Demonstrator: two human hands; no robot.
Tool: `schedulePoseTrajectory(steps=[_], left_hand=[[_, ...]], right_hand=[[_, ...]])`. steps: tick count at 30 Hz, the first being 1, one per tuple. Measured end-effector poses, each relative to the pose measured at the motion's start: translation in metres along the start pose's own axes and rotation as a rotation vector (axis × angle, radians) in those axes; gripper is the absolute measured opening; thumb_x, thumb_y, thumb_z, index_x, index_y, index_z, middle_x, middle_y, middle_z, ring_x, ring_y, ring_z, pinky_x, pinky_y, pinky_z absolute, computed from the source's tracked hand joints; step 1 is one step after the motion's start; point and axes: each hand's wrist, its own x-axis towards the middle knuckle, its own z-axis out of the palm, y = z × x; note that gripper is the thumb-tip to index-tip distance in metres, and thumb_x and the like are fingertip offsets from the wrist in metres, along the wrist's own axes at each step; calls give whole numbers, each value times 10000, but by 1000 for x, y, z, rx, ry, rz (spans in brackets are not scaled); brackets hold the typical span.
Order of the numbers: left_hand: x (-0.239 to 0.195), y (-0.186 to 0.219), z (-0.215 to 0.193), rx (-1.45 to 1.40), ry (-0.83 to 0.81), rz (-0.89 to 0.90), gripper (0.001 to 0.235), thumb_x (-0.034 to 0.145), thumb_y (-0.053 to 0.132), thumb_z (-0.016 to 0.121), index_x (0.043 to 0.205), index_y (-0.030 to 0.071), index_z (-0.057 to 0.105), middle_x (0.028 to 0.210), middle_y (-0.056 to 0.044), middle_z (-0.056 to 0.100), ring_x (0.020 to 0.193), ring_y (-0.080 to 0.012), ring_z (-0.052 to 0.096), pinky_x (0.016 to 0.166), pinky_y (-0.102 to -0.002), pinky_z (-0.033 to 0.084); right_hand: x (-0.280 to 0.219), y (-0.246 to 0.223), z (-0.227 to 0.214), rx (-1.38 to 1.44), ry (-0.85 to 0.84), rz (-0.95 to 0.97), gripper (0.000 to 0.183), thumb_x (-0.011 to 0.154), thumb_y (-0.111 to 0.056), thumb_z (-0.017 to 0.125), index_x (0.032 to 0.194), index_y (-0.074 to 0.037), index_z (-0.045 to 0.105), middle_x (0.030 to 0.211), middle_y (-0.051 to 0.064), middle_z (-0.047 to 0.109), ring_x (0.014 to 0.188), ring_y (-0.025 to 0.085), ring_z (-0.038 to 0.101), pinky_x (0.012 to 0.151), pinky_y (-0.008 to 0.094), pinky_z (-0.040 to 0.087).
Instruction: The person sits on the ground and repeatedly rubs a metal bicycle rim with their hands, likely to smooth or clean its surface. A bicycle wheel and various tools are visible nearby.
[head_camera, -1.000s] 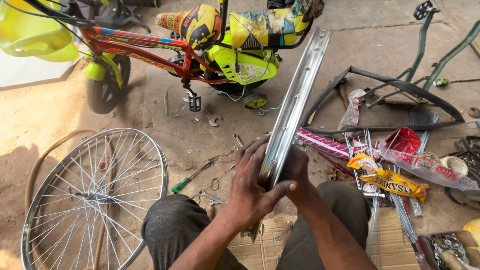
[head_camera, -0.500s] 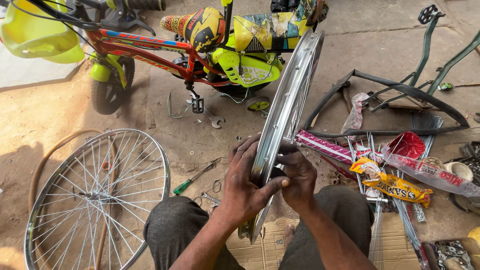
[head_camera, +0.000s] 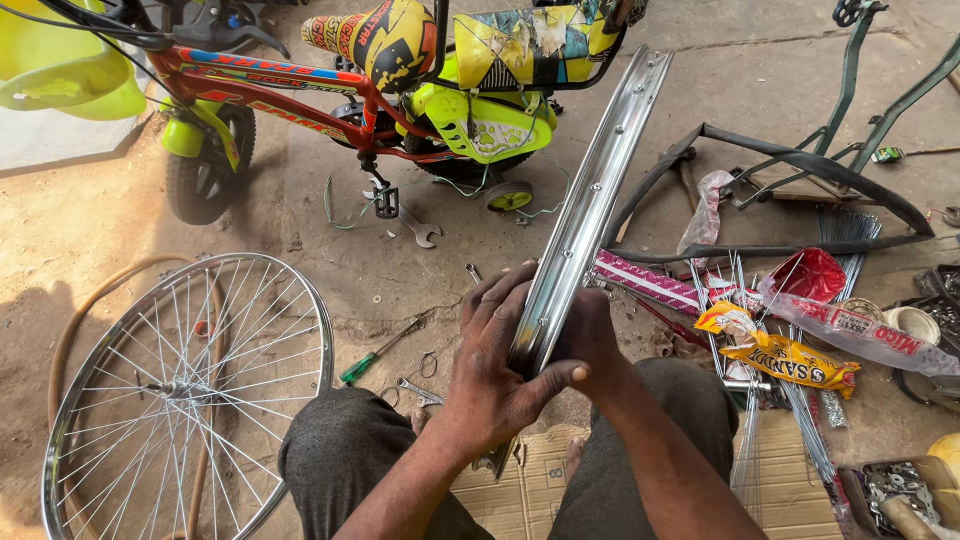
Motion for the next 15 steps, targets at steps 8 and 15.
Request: schedulePoseTrajectory(steps=[8,15], left_hand=[[5,3,-3,-23,7,25,933,811,591,805,1506,38,517,1564,-205,527,1517,-405,448,1255,-549,383],[8,5,-6,-102,20,16,923,819,613,787,1488,27,540,1558,-204,547,1501,-382,495,1244,-513,417]], right_hand=[[4,3,-45,740,-167,228,446,825,-117,843,1210,0,652,1189,73,701,1157,177,649,984,349,560],[10,-34,-10,-39,408,-205,294,837,-144,794,1082,-27,680,1114,77,644,1045,165,674,875,323,574]])
